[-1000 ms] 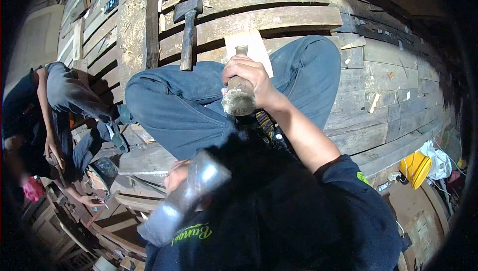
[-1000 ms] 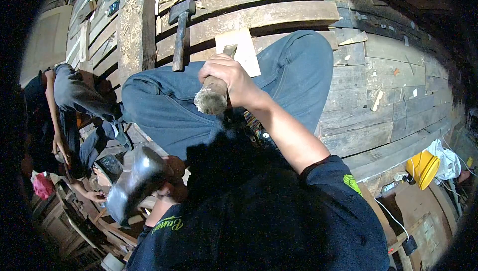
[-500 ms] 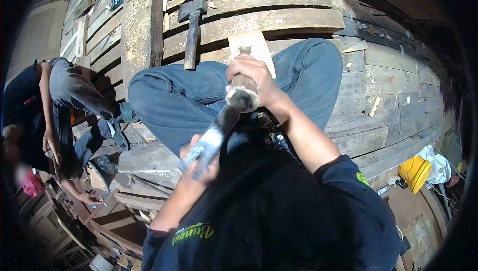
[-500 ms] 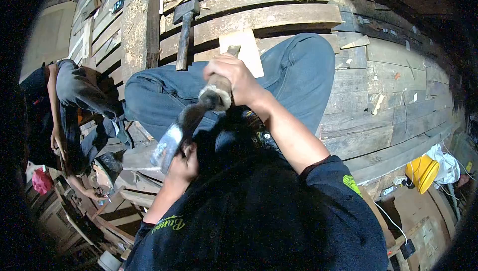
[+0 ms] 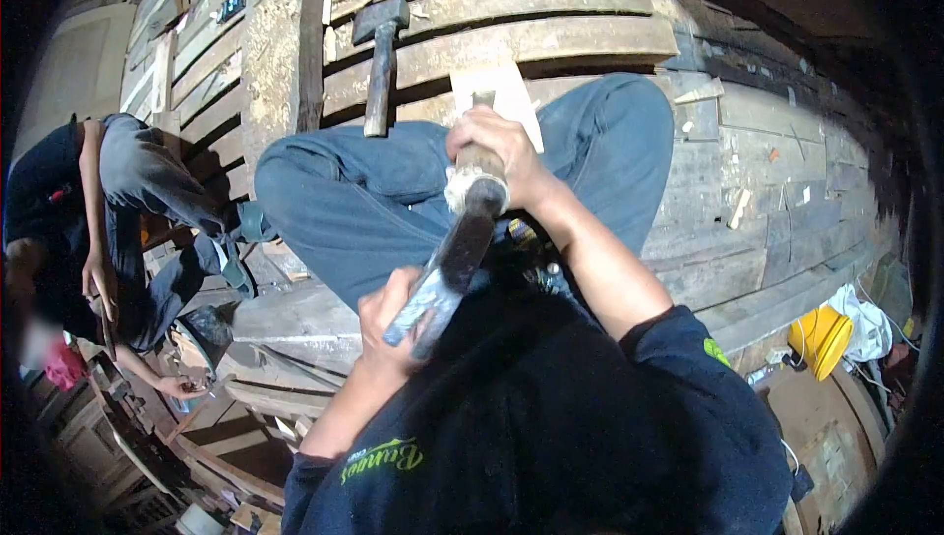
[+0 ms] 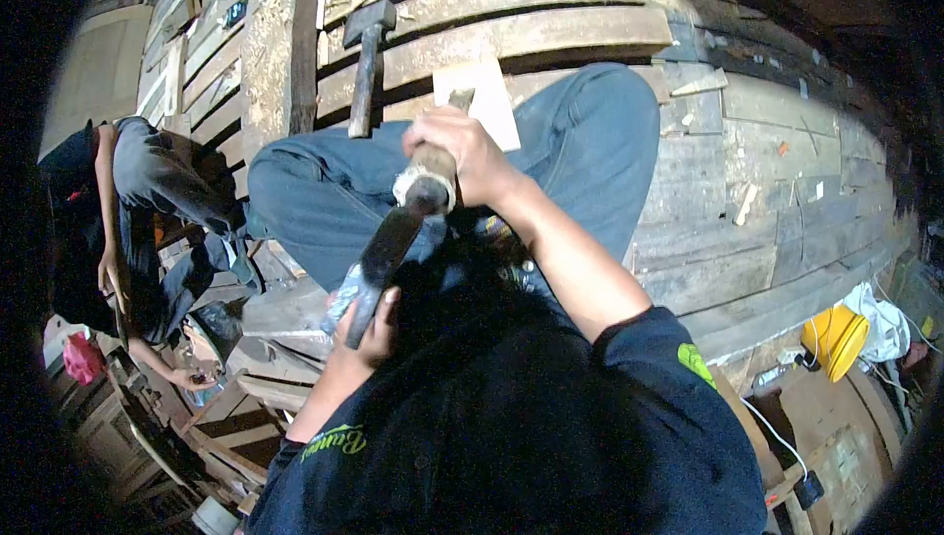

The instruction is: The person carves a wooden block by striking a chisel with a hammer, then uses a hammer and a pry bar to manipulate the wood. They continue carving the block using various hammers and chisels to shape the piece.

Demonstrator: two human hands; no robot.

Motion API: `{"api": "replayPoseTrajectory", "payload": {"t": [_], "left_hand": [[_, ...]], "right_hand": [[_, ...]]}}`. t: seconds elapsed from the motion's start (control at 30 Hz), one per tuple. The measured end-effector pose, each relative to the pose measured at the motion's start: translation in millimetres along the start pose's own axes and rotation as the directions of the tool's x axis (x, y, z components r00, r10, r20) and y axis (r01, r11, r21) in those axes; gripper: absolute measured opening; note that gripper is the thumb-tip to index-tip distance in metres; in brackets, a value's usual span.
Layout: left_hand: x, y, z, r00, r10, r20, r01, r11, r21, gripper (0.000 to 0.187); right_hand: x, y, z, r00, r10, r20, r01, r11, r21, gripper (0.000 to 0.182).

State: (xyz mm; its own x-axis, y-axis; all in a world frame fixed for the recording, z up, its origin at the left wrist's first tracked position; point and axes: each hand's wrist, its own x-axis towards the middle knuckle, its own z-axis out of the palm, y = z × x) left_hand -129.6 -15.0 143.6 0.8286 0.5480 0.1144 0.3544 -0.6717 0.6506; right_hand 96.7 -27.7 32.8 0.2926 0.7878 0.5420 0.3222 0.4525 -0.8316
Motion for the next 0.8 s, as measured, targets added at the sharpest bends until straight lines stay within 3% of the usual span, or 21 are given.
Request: {"api": "replayPoseTrajectory", "payload": {"t": [0.03,0.07,0.13,0.27,0.33,0.4,0.47,0.6,0.67,0.73,0.77,0.8], "left_hand": [[9,13,-6,0.984,-0.165,0.071,0.174,0.972,-0.157,0.018],[18,17,-11,0.985,-0.160,0.067,0.169,0.973,-0.157,0.018],[27,24,-19,0.867,-0.346,0.359,0.439,0.871,-0.220,0.021],[25,22,-7,0.898,-0.214,0.386,0.287,0.947,-0.143,0.026],[25,21,-6,0.887,-0.208,0.412,0.308,0.932,-0.192,0.024],[24,20,-6,0.877,-0.206,0.435,0.332,0.913,-0.238,0.022],[18,17,-7,0.969,-0.088,0.233,0.161,0.935,-0.316,0.018],[2,7,-8,0.975,-0.188,0.117,0.215,0.931,-0.295,0.013],[-4,-5,-9,0.986,-0.132,0.101,0.152,0.961,-0.230,0.012],[-9,-11,-8,0.988,-0.125,0.096,0.144,0.963,-0.229,0.015],[-12,-13,-1,0.995,-0.103,-0.009,0.098,0.965,-0.241,0.018],[-11,-15,-1,0.975,0.213,-0.060,-0.187,0.937,0.294,0.024]], "right_hand": [[0,0,0,1.000,0.000,0.001,0.000,1.000,-0.016,0.023],[4,2,-1,1.000,-0.015,0.003,0.015,0.999,-0.036,0.023],[5,1,0,1.000,-0.025,0.015,0.026,0.999,-0.032,0.023],[-2,4,0,1.000,0.002,0.012,-0.001,0.999,-0.037,0.019],[-4,7,3,0.984,-0.159,0.085,0.164,0.985,-0.050,0.018],[-12,3,7,0.961,-0.205,0.183,0.222,0.972,-0.075,0.020],[-22,-1,8,0.932,-0.180,0.314,0.226,0.968,-0.114,0.018],[-22,2,16,0.954,-0.217,0.207,0.246,0.961,-0.129,0.018],[-15,1,13,0.960,-0.196,0.200,0.221,0.969,-0.110,0.014],[-9,-4,13,0.994,-0.075,0.083,0.082,0.994,-0.076,0.016],[-6,-1,11,0.994,-0.085,0.067,0.092,0.991,-0.095,0.022],[-2,-2,7,0.994,-0.083,0.069,0.089,0.991,-0.099,0.022]]}}
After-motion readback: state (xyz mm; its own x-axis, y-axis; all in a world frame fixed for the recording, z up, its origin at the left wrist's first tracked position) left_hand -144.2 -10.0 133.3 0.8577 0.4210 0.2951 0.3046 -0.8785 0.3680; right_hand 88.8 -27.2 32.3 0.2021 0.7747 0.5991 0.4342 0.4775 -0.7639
